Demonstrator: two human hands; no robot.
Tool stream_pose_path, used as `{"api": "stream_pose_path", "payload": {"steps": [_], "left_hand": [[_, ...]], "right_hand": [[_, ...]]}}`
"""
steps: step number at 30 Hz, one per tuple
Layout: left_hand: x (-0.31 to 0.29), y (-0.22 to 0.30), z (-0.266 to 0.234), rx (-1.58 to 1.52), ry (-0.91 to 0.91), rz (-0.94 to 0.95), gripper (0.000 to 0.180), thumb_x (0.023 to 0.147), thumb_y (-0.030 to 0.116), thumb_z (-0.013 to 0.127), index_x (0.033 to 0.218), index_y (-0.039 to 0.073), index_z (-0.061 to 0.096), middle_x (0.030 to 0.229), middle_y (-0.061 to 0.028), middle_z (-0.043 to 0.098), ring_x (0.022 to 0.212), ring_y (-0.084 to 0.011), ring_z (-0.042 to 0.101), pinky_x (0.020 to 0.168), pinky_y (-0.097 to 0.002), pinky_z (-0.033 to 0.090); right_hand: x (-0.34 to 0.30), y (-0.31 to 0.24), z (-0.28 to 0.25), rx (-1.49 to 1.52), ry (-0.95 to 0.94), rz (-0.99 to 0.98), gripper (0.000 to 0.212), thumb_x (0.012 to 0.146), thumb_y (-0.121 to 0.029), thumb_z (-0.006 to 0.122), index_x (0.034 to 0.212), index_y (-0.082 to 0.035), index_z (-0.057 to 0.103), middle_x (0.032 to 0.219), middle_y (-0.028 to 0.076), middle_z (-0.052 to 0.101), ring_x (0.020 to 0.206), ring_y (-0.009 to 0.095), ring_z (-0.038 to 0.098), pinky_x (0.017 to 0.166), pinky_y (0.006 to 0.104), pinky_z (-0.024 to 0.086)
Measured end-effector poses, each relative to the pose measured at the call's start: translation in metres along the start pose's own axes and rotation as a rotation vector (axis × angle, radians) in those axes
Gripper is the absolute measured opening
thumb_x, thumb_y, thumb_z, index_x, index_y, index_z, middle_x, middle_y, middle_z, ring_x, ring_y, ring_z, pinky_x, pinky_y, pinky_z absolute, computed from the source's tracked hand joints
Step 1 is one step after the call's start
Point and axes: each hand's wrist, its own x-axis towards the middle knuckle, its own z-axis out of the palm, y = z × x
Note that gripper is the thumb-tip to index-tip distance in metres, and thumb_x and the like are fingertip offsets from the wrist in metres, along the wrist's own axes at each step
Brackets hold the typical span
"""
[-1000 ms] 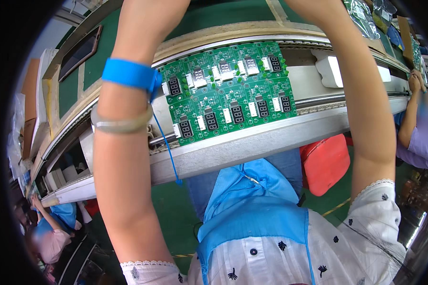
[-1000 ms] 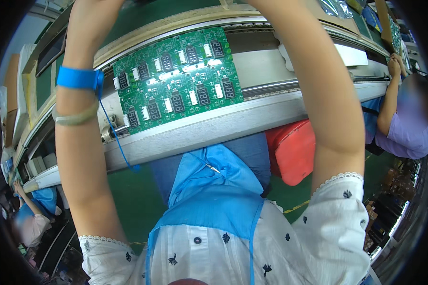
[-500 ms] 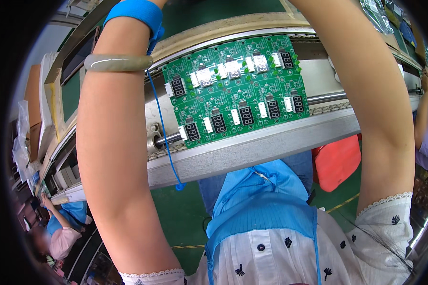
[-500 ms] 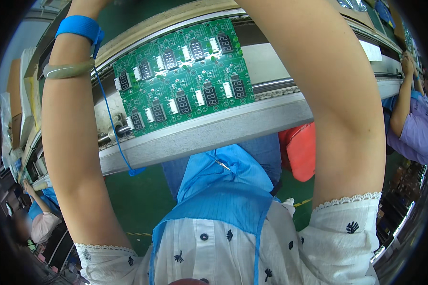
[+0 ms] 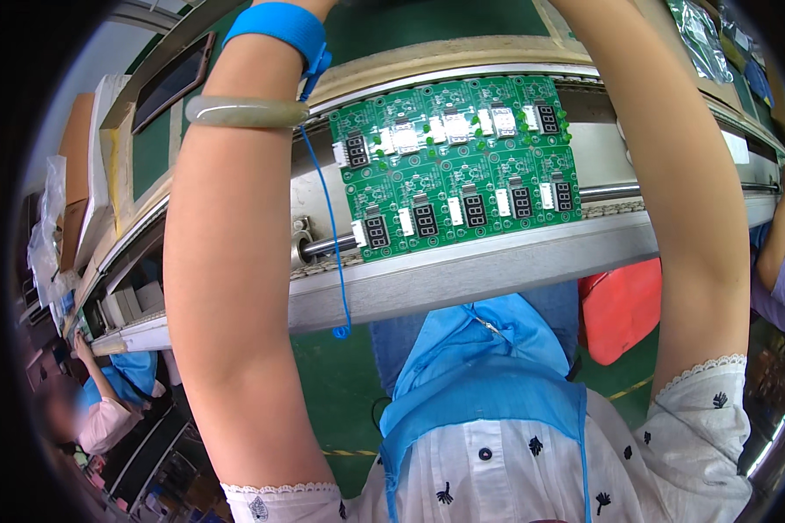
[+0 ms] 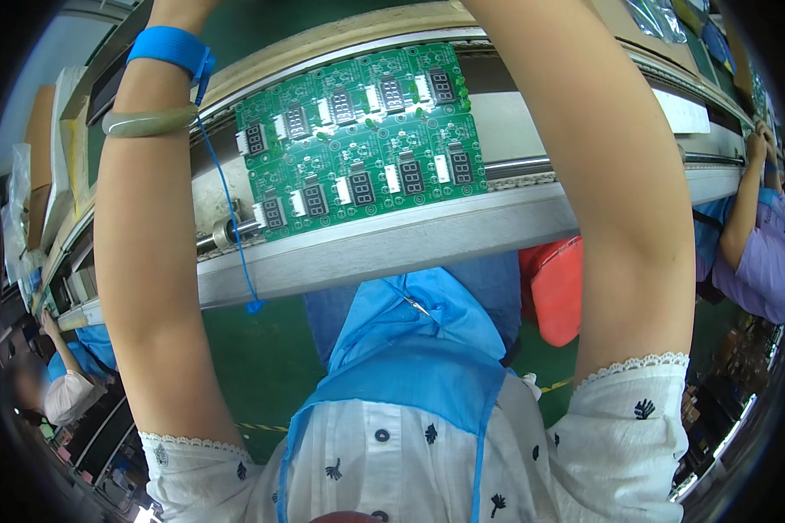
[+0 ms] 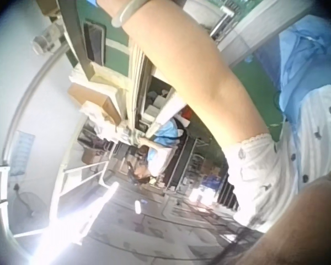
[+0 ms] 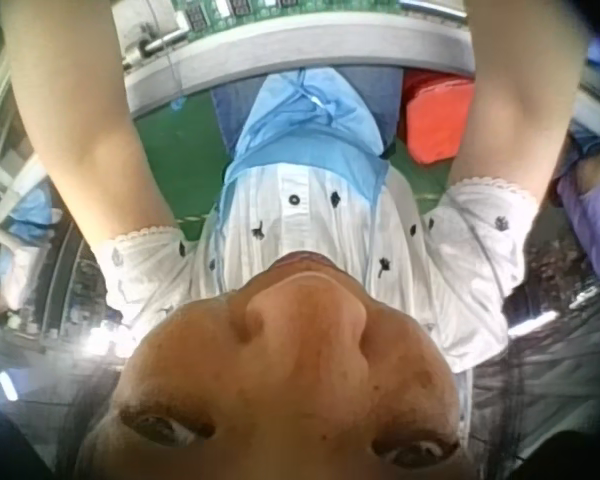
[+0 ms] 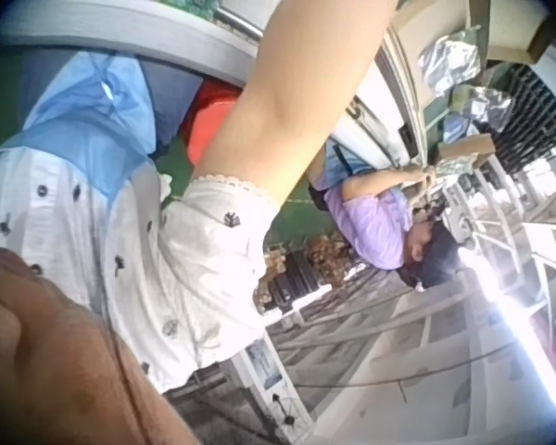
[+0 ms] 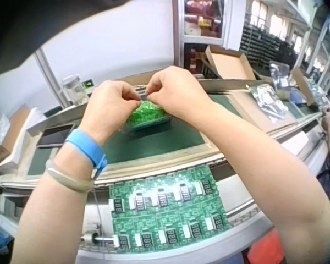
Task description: Manually inserting components or covers onto a green printed circuit board.
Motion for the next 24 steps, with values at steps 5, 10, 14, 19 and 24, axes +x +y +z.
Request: {"api": "stream_pose_path", "payload": {"steps": [5, 10, 14, 19, 24], "left_hand": [[0.010, 0.001, -0.017, -0.669, -0.277, -0.264, 0.017, 0.083, 0.009, 0.075, 0.095, -0.002, 0.078, 0.077, -0.0107, 0.074, 0.071, -0.0172, 0.068, 0.069, -0.0310, 0.055], [-0.020, 0.022, -0.028, -0.608, -0.132, -0.382, 0.014, 0.089, 0.007, 0.075, 0.100, -0.001, 0.077, 0.094, -0.0077, 0.075, 0.086, -0.0153, 0.068, 0.082, -0.0277, 0.054], [-0.057, 0.023, -0.052, -0.836, -0.206, -0.475, 0.020, 0.089, 0.005, 0.076, 0.107, -0.003, 0.075, 0.099, -0.0101, 0.075, 0.090, -0.0162, 0.069, 0.086, -0.0261, 0.054], [-0.091, 0.027, -0.069, -1.001, -0.260, -0.577, 0.020, 0.090, 0.005, 0.076, 0.108, -0.003, 0.074, 0.100, -0.0110, 0.076, 0.091, -0.0167, 0.071, 0.086, -0.0265, 0.056], [-0.122, 0.013, -0.064, -1.072, -0.329, -0.518, 0.019, 0.091, 0.011, 0.076, 0.106, -0.002, 0.076, 0.095, -0.0068, 0.076, 0.086, -0.0119, 0.069, 0.080, -0.0242, 0.055]], "right_hand": [[-0.005, 0.022, -0.013, 0.272, 0.059, 0.095, 0.020, 0.082, -0.014, 0.076, 0.094, 0.002, 0.078, 0.082, 0.016, 0.076, 0.074, 0.021, 0.072, 0.074, 0.0341, 0.057], [-0.039, -0.001, -0.031, 0.707, -0.091, 0.365, 0.019, 0.091, -0.012, 0.074, 0.105, 0.000, 0.077, 0.096, 0.004, 0.074, 0.088, 0.012, 0.066, 0.080, 0.0261, 0.052], [-0.073, -0.029, -0.038, 1.001, -0.195, 0.503, 0.018, 0.092, -0.010, 0.075, 0.107, 0.001, 0.075, 0.096, 0.005, 0.074, 0.088, 0.012, 0.067, 0.081, 0.0233, 0.052], [-0.102, -0.038, -0.041, 1.127, -0.222, 0.565, 0.015, 0.091, -0.008, 0.074, 0.102, 0.002, 0.075, 0.094, 0.008, 0.075, 0.086, 0.016, 0.067, 0.079, 0.0275, 0.053], [-0.126, -0.026, -0.031, 0.976, -0.304, 0.332, 0.025, 0.094, -0.012, 0.075, 0.118, -0.003, 0.074, 0.108, 0.005, 0.074, 0.103, 0.013, 0.068, 0.094, 0.0272, 0.053]]}}
